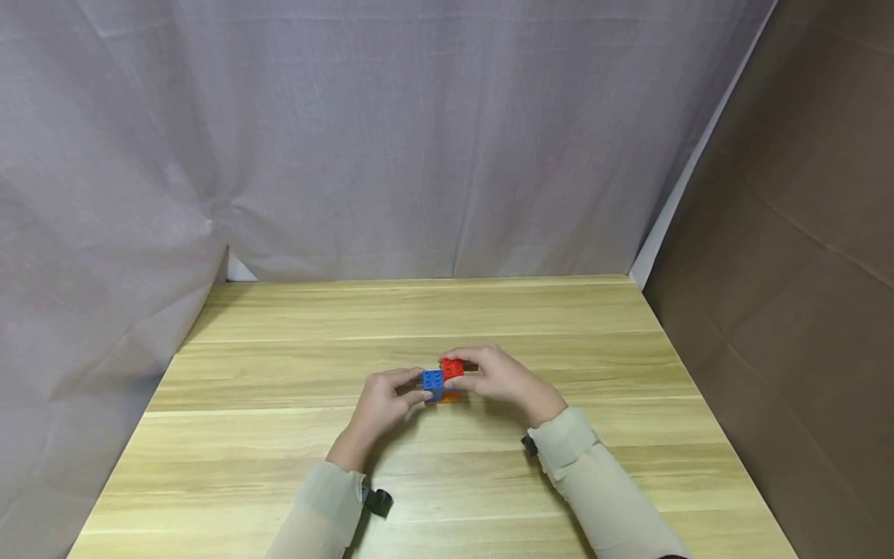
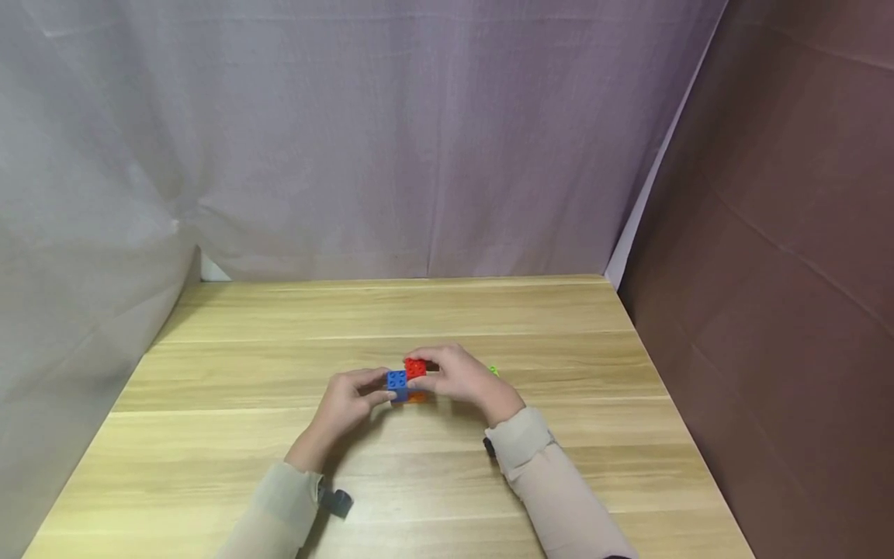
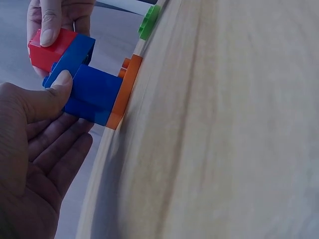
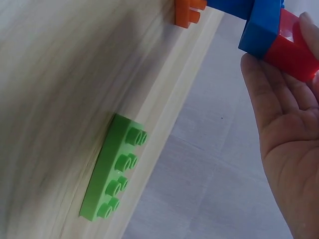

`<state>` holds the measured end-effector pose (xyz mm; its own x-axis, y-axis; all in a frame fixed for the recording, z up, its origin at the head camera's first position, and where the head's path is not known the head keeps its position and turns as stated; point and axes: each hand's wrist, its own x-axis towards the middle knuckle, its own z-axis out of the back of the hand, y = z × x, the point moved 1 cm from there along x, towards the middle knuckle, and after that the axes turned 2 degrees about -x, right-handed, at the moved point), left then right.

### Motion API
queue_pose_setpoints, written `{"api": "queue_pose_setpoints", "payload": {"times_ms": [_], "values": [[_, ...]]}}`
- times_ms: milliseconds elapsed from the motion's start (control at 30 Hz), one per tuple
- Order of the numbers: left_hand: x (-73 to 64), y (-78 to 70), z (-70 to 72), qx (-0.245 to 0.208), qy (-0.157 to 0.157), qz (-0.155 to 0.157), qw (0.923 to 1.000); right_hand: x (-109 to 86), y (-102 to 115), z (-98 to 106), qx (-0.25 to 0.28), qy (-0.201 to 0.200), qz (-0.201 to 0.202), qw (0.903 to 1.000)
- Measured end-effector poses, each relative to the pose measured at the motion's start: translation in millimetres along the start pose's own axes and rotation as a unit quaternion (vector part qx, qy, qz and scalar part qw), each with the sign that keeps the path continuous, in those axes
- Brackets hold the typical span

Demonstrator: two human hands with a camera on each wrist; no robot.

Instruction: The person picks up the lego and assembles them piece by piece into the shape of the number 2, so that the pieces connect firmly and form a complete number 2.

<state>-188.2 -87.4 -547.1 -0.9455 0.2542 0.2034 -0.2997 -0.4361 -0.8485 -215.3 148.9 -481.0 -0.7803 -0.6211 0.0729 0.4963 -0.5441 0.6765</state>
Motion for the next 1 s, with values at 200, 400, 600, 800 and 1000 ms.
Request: {"api": "queue_pose_setpoints", "payload": {"times_ms": [200, 400, 600, 800, 1000], "values": [[0.7, 1.5, -1.1, 0.005, -0.004, 0.001, 1.0, -0.1, 0, 0, -0.008, -0.002, 0.013, 0.9999], [0.1, -0.4, -0.5, 0.0, -0.002, 0.005, 1.0, 0.4, -1, -2, -0.005, -0.01, 0.022, 0.9997], [0.1, -1.6, 0.3, 0.0, -0.003, 0.002, 1.0, -0.3, -3, -4, 0.012, -0.014, 0.02, 0.9996], [0.7, 0.2, -0.2, 0.008, -0.007, -0.001, 0.9999, -0.7, -6, -5, 0.024, -0.021, 0.028, 0.9991], [-0.4, -0.5, 0.2, 0.008, -0.006, -0.001, 1.0, -1.4, -10, -8, 0.031, -0.027, 0.033, 0.9986]]}}
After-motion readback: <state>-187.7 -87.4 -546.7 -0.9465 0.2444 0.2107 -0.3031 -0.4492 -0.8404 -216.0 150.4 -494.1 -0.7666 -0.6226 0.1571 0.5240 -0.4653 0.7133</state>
